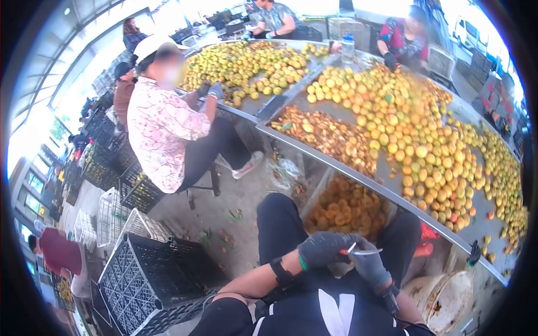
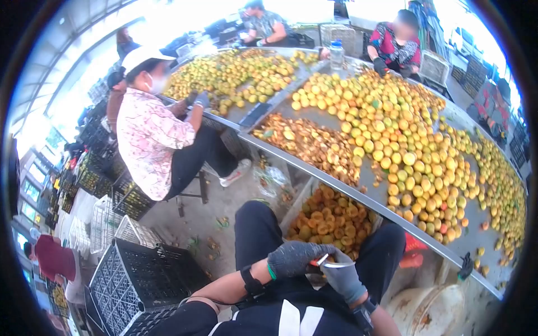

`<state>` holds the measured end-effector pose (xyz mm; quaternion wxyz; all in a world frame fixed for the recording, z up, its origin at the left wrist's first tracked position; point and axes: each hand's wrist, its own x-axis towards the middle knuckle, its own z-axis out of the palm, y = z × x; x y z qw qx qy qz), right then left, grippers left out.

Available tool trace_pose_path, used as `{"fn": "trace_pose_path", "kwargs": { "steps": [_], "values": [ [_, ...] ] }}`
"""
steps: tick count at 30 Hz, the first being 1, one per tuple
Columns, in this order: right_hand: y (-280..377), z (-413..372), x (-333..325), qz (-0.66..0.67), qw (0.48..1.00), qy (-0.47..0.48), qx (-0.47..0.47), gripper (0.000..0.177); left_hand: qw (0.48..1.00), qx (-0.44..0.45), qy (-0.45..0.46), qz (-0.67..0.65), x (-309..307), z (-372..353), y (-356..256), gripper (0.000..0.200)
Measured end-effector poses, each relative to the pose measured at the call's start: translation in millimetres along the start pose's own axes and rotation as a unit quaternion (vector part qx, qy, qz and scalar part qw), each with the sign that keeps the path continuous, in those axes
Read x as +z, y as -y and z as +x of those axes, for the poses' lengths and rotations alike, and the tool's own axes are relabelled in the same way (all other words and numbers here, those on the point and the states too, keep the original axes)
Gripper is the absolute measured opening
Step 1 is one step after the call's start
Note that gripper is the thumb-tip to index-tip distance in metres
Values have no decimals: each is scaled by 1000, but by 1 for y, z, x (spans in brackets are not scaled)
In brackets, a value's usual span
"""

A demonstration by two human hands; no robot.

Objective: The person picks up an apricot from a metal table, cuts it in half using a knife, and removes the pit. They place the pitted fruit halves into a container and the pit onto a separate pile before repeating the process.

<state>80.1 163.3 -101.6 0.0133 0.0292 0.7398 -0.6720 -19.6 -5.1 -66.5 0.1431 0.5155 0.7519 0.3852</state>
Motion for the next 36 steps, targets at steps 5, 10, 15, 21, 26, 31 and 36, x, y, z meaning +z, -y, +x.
{"fn": "trace_pose_path", "kwargs": {
  "steps": [5,10,15,21,26,31,36],
  "values": [
    [-8,-4,13,-40,998,-25,-30,32,998,-4,10,54,3,-9,-2,52],
    [2,-14,22,57,996,-45,-53,42,991,-1,32,132,-3,-9,-15,50],
    [3,-6,6,366,930,-17,31,40,992,8,2,128,-3,-1,-19,43],
    [37,-8,-12,98,995,-8,-6,29,974,-53,-73,-209,-7,6,-14,59],
    [39,-10,-9,-92,995,-33,-10,30,992,-20,-30,-118,-8,9,-9,62],
    [-7,-7,10,-148,969,-157,-117,31,999,-50,6,2,-6,12,-8,62],
    [4,-7,-3,56,990,-126,-32,32,990,-48,-68,-115,3,11,-4,56]
  ]
}}
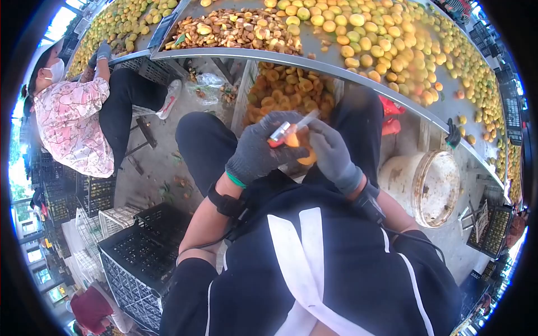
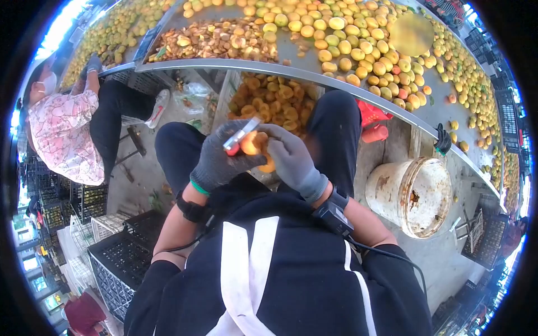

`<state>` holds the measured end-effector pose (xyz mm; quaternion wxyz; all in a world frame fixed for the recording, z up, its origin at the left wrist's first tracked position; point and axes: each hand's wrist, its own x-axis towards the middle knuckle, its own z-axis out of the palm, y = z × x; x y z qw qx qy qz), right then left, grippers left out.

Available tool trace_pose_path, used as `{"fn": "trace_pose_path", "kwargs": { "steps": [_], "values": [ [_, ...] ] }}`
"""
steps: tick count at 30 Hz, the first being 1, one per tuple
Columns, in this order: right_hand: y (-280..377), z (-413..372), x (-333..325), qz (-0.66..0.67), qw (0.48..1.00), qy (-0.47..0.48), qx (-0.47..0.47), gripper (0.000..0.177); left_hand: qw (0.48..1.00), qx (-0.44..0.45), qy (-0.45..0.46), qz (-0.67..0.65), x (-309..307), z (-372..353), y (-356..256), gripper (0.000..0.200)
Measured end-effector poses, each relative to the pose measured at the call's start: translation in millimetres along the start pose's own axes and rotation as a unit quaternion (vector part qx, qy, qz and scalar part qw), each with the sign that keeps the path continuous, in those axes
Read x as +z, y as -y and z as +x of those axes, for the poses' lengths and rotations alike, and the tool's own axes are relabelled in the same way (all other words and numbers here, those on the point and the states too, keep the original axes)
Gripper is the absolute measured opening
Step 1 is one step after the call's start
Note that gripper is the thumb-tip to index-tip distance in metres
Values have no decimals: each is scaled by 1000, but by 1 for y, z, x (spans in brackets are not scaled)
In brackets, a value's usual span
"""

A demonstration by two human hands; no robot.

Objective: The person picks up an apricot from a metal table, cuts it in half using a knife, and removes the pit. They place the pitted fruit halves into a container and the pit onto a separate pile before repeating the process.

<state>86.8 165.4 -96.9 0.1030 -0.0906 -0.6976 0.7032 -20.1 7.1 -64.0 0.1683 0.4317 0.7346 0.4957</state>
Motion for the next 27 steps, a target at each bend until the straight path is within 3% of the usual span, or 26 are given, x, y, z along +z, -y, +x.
{"fn": "trace_pose_path", "kwargs": {
  "steps": [2,5,6,8,10,12,13,14,15,18,19,20,21,24,25,26,27],
  "values": [
    [5,7,-4,199,978,47,45,33,979,-18,-55,-195,4,3,10,56],
    [26,10,0,190,974,41,113,33,957,-71,-49,-277,5,4,15,58],
    [24,12,-1,190,974,40,113,33,969,-38,-59,-237,7,4,17,59],
    [12,18,-2,80,985,33,149,31,970,-44,-47,-235,9,5,17,58],
    [-7,15,-6,105,985,12,137,30,971,-51,-36,-233,11,5,22,58],
    [-17,10,-8,130,983,-9,127,28,939,-74,-47,-332,12,3,30,57],
    [-19,8,-9,-11,1000,-8,-2,27,939,-75,-47,-333,11,3,31,57],
    [-20,6,-9,-152,980,-6,-131,26,922,-120,-50,-363,10,3,32,56],
    [-13,6,-7,-153,979,-5,-131,26,903,-165,-52,-393,8,3,32,56],
    [9,10,-2,-52,997,16,-53,26,902,-183,-10,-390,4,7,28,56],
    [13,13,0,-2,999,4,39,26,902,-184,-9,-391,5,8,29,56],
    [15,16,0,48,990,-9,131,26,933,-122,-3,-340,8,9,31,57],
    [11,17,-2,48,990,-10,131,26,956,-58,2,-286,11,11,33,57],
    [-15,20,-11,25,995,-29,87,28,977,-22,-18,-212,14,11,36,57],
    [-20,21,-13,149,980,-55,118,27,977,-22,-19,-212,13,9,35,57],
    [-23,20,-17,270,948,-82,148,26,953,-79,-38,-290,11,7,33,56],
    [-24,18,-23,270,948,-82,148,26,920,-135,-57,-365,9,6,31,55]
  ]
}}
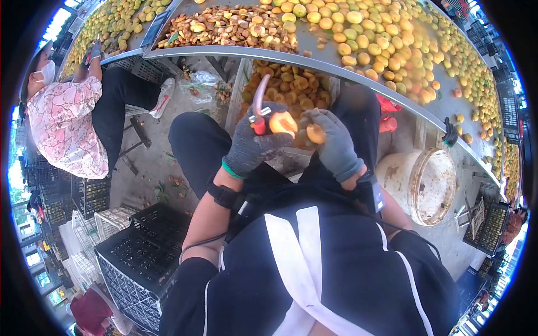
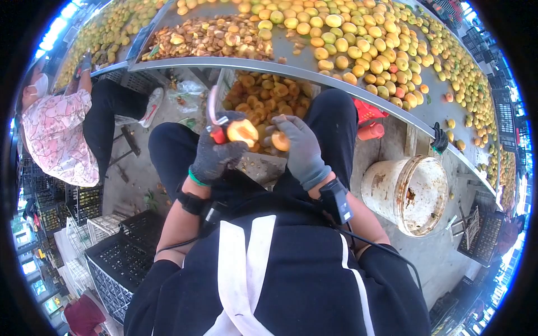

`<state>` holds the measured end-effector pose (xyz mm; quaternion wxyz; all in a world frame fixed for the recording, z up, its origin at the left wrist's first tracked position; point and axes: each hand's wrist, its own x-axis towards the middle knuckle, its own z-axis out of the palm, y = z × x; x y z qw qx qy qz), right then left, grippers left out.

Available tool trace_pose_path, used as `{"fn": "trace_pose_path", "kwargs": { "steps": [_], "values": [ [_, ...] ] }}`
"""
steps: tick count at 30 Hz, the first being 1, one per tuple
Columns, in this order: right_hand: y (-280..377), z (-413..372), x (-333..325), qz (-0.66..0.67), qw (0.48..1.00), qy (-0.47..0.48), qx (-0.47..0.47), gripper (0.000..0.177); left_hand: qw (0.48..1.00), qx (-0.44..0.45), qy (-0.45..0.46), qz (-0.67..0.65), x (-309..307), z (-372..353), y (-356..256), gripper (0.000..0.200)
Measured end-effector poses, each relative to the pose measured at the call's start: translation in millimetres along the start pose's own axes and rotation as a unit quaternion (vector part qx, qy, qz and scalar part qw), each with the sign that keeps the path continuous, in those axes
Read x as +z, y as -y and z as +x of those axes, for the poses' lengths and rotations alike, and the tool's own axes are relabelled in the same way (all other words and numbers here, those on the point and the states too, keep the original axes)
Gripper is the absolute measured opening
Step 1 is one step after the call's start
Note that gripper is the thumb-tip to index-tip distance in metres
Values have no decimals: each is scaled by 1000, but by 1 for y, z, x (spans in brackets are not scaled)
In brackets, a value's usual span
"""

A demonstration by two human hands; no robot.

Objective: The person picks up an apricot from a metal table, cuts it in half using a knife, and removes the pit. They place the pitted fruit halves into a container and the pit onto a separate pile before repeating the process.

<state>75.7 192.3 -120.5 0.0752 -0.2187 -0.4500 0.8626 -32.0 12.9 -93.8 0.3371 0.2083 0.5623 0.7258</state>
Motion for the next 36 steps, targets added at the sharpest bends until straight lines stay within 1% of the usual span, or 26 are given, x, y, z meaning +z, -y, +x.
{"fn": "trace_pose_path", "kwargs": {
  "steps": [2,6,8,9,10,12,14,15,16,17,18,19,20,21,23,24,25,26,27,28,29,30,31,32,34,36],
  "values": [
    [4,-4,-10,162,977,29,134,23,999,-21,-2,-42,-6,2,-7,54],
    [24,-21,7,189,970,39,150,23,996,-55,-28,-58,-14,7,-13,63],
    [24,-20,9,132,972,140,133,27,999,12,21,36,-14,8,-13,70],
    [23,-19,10,132,973,138,132,27,989,73,53,118,-12,9,-12,75],
    [21,-17,11,128,971,150,134,26,989,72,54,117,-10,8,-13,75],
    [18,-15,9,124,970,162,135,26,955,79,141,249,-8,5,-16,58],
    [17,-13,7,40,976,197,81,22,949,91,146,264,-8,4,-19,63],
    [19,-15,12,39,976,199,82,22,979,65,106,162,-4,1,-20,65],
    [22,-20,20,22,985,171,29,19,995,39,66,56,-1,0,-21,68],
    [27,-24,27,4,990,141,-24,16,995,40,65,57,2,1,-19,68],
    [33,-23,32,3,989,143,-26,16,994,57,76,54,4,3,-17,67],
    [37,-23,36,-147,962,156,-166,15,992,72,86,50,5,3,-15,66],
    [41,-23,40,-291,894,162,-300,14,992,74,85,51,5,2,-12,66],
    [45,-23,41,-291,893,164,-301,14,993,67,83,54,5,2,-11,63],
    [51,-25,40,-269,899,200,-281,15,993,62,81,56,4,1,-13,61],
    [50,-25,40,-270,899,201,-281,15,995,34,75,49,4,0,-19,57],
    [46,-24,38,-201,921,212,-258,16,997,7,69,43,4,-1,-23,52],
    [44,-24,37,-132,937,222,-234,16,997,8,69,42,4,-1,-25,52],
    [42,-27,36,-133,937,223,-234,16,997,13,66,36,4,-1,-27,49],
    [40,-30,36,-6,969,200,-144,18,997,19,63,31,4,-1,-29,45],
    [38,-32,36,121,976,171,-50,20,997,21,63,31,2,0,-27,45],
    [35,-30,33,121,976,172,-51,20,995,57,63,54,0,1,-24,44],
    [31,-29,28,166,978,127,1,23,991,93,64,78,-3,2,-22,43],
    [30,-29,24,210,973,81,52,25,990,94,67,78,-4,3,-20,43],
    [30,-32,17,175,980,71,63,27,971,186,70,135,-6,6,-18,42],
    [31,-36,15,141,985,58,77,28,965,208,62,148,-8,11,-11,42]
  ]
}}
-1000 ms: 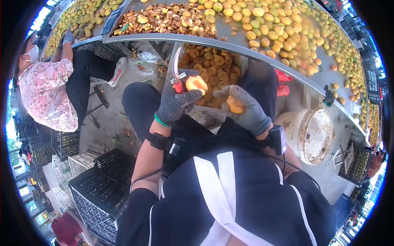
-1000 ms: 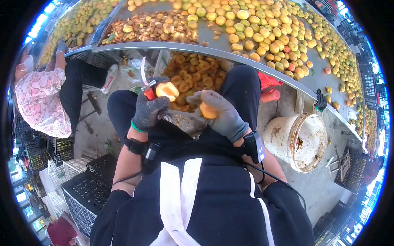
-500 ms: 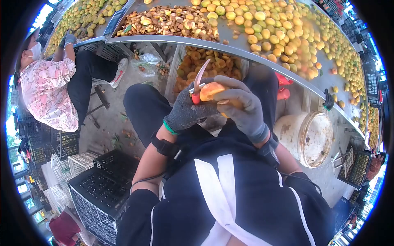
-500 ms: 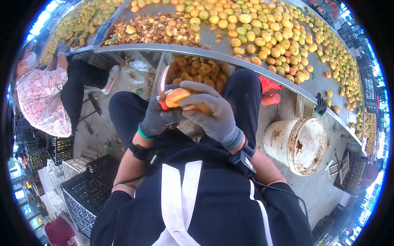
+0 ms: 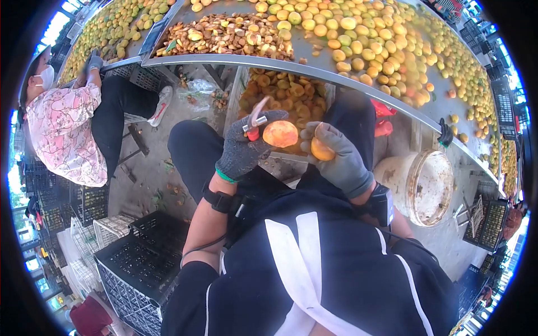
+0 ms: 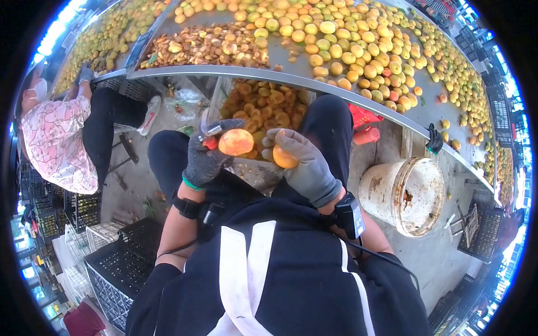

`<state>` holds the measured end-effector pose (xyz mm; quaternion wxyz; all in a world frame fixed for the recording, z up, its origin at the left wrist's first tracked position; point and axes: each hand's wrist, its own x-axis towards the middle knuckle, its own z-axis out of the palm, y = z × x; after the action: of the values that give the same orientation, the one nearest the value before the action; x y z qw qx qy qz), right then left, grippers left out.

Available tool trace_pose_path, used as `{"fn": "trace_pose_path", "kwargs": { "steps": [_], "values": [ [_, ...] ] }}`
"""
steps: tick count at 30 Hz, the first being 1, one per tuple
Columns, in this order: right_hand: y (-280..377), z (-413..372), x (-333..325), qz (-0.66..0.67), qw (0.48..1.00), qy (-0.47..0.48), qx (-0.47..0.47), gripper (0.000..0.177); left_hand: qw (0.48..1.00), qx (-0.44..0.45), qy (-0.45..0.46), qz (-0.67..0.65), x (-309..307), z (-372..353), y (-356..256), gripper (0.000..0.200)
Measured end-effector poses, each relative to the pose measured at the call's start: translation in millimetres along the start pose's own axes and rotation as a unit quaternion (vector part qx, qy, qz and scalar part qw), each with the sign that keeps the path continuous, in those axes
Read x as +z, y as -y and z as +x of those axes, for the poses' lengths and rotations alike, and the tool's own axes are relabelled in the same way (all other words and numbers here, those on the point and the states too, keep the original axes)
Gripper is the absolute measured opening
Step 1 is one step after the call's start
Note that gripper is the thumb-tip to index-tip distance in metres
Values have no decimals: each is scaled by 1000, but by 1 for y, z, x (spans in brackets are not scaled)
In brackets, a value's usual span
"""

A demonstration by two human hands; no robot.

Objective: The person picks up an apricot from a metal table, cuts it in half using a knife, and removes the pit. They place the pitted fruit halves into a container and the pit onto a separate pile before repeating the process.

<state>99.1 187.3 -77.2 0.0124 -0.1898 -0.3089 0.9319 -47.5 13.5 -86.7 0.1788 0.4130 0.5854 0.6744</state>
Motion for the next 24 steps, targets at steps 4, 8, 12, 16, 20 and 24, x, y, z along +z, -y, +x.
{"fn": "trace_pose_path", "kwargs": {
  "steps": [4,8,12,16,20,24],
  "values": [
    [-2,-6,1,34,999,-10,38,28,969,-160,-59,-181,2,-7,0,44],
    [0,-5,-8,75,996,-3,38,29,960,-188,-97,-185,6,-8,-1,48],
    [3,-7,-19,98,995,-12,6,30,955,-199,-106,-193,9,-15,-2,46],
    [7,-22,-17,77,997,-16,-8,32,957,-220,-113,-153,14,-21,5,45],
    [11,-39,-4,68,997,28,30,33,964,-203,-90,-150,24,-23,11,45],
    [3,-39,-12,-1,991,124,46,35,980,-178,-34,-77,28,-18,14,43]
  ]
}}
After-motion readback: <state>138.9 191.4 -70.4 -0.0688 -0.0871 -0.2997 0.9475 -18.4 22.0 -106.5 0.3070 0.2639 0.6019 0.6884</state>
